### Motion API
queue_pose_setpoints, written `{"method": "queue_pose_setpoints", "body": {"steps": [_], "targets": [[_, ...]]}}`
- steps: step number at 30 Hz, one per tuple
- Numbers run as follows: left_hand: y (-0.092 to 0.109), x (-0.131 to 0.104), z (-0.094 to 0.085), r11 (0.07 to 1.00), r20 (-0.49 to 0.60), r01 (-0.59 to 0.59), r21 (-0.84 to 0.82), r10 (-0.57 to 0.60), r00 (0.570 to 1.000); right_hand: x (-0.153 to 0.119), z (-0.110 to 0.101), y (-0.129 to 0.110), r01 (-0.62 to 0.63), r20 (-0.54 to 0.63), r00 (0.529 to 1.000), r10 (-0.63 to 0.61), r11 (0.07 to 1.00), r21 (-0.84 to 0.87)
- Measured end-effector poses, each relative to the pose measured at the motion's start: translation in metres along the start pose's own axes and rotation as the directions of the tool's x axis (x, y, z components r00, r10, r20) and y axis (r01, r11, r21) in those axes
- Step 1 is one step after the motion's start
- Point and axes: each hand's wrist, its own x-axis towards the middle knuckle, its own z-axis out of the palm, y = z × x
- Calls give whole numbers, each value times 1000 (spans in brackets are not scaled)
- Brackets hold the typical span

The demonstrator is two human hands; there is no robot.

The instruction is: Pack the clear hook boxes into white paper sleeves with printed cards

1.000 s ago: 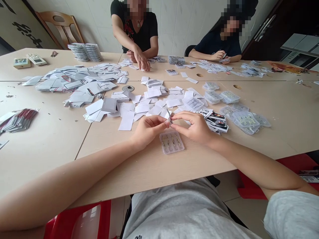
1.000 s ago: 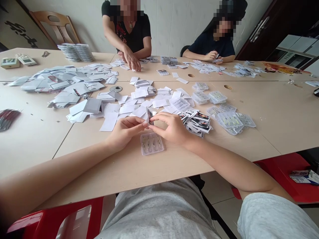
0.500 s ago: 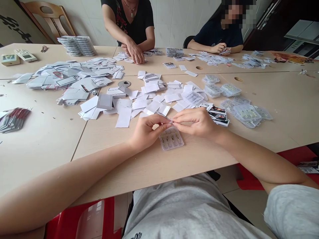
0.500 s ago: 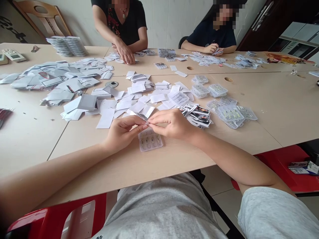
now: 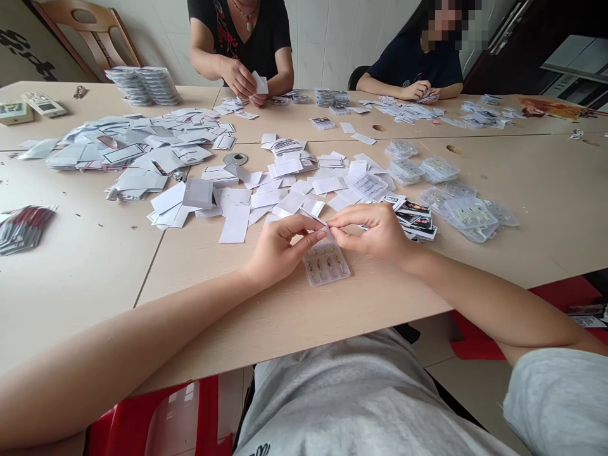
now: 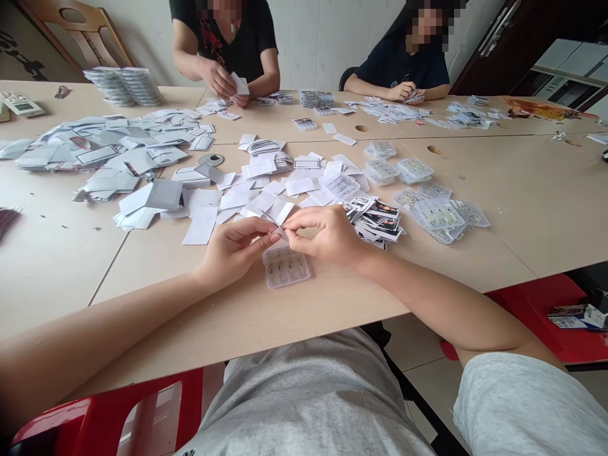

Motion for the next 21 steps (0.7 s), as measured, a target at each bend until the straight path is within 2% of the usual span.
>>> {"method": "queue_pose_setpoints", "body": {"steps": [8,13,21], "targets": [[1,3,0,988,-63,144,-63,-148,987,0,-1,2,-174,50,984,170,981,85],[0,3,0,992,-27,120,-51,-121,992,-1,4,4,-117,23,993,117,993,8],[0,3,0,994,-37,108,-6,-108,993,-2,5,2,-95,35,995,97,995,-40]]}}
